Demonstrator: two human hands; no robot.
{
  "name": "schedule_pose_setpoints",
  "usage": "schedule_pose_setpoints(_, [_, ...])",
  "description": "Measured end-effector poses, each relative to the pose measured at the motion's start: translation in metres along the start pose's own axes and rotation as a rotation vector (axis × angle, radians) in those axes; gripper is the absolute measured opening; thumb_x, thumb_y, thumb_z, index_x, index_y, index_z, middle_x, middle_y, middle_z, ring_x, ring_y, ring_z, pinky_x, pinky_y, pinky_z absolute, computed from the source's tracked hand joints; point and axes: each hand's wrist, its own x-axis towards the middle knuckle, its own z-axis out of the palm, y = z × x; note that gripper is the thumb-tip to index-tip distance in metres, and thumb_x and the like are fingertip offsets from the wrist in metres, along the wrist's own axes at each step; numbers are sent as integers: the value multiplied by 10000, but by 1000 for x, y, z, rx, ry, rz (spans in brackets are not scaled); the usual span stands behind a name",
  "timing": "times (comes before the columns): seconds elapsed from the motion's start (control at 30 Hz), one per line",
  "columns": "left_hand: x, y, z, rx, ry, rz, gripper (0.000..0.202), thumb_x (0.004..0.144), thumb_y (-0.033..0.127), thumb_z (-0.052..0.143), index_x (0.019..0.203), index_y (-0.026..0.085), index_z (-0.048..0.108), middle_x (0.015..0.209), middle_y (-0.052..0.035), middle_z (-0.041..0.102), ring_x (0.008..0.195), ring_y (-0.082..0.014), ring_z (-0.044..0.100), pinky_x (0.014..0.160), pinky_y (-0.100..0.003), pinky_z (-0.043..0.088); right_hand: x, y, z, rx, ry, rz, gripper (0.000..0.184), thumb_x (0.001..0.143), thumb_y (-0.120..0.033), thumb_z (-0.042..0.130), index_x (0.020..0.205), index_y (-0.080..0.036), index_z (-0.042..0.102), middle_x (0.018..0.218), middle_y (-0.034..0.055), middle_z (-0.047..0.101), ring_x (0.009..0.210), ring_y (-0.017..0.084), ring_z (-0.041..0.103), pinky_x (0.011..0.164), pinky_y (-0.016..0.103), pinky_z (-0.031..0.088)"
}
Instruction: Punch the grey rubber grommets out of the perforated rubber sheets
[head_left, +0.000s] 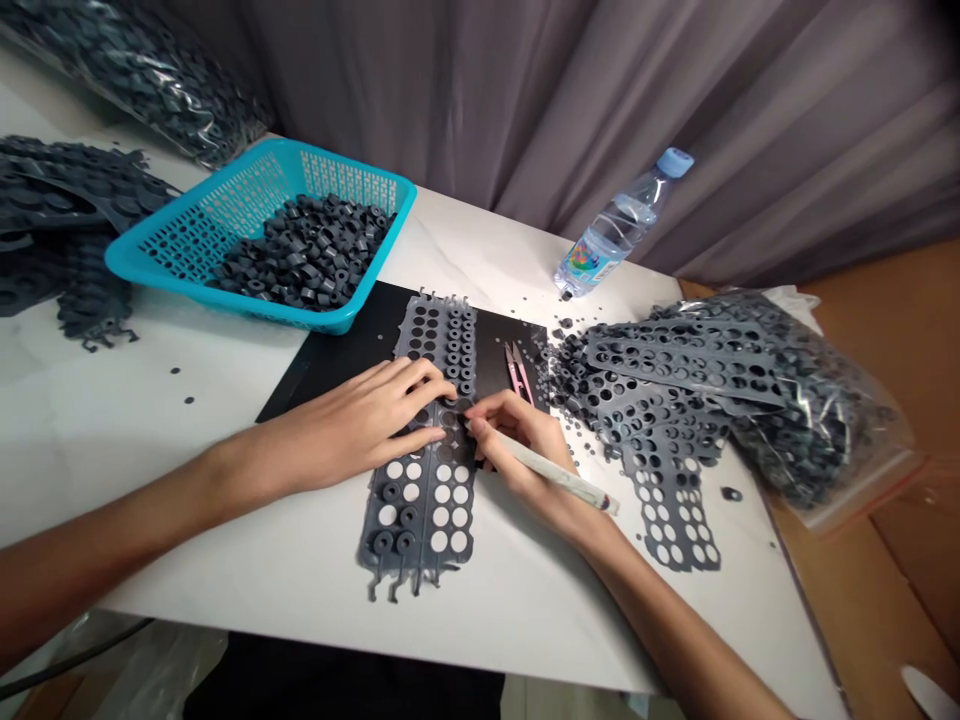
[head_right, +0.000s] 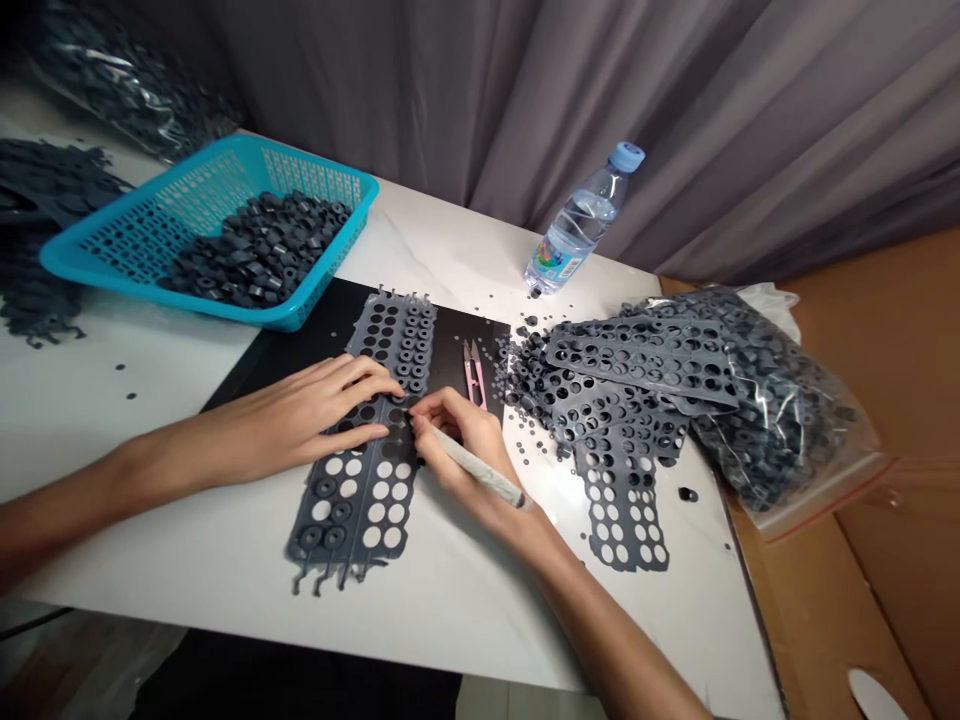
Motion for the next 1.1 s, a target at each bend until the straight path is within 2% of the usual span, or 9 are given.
schedule_pose_setpoints(0.3, [1,3,-2,-87,17,-16,363,1129,451,500,1434,260,541,1359,-69,636,1232,-268,626,1073,-414,487,1,5,0,-13,12,2,199,1055,-394,620,1049,-212,701,802,26,714,679,173,656,618,279,505])
schedule_pose_setpoints(0.63, [2,4,-3,-90,23,-18,338,1126,450,508,1400,259,561,1342,-63,651,1209,-265,642,1053,-407,495,2,2,1,9,4,-1,213,1060,-405,622,1055,-210,706,830,22,712,669,156,628,597,264,470])
schedule_pose_setpoints(1.1, [3,4,-2,-31,16,-7,328,1127,435,518,1380,229,558,1330,-66,634,1200,-263,625,1049,-406,483,3,4,2,41,8,6,219,1059,-407,630,1069,-202,706,800,6,687,653,148,619,612,255,479])
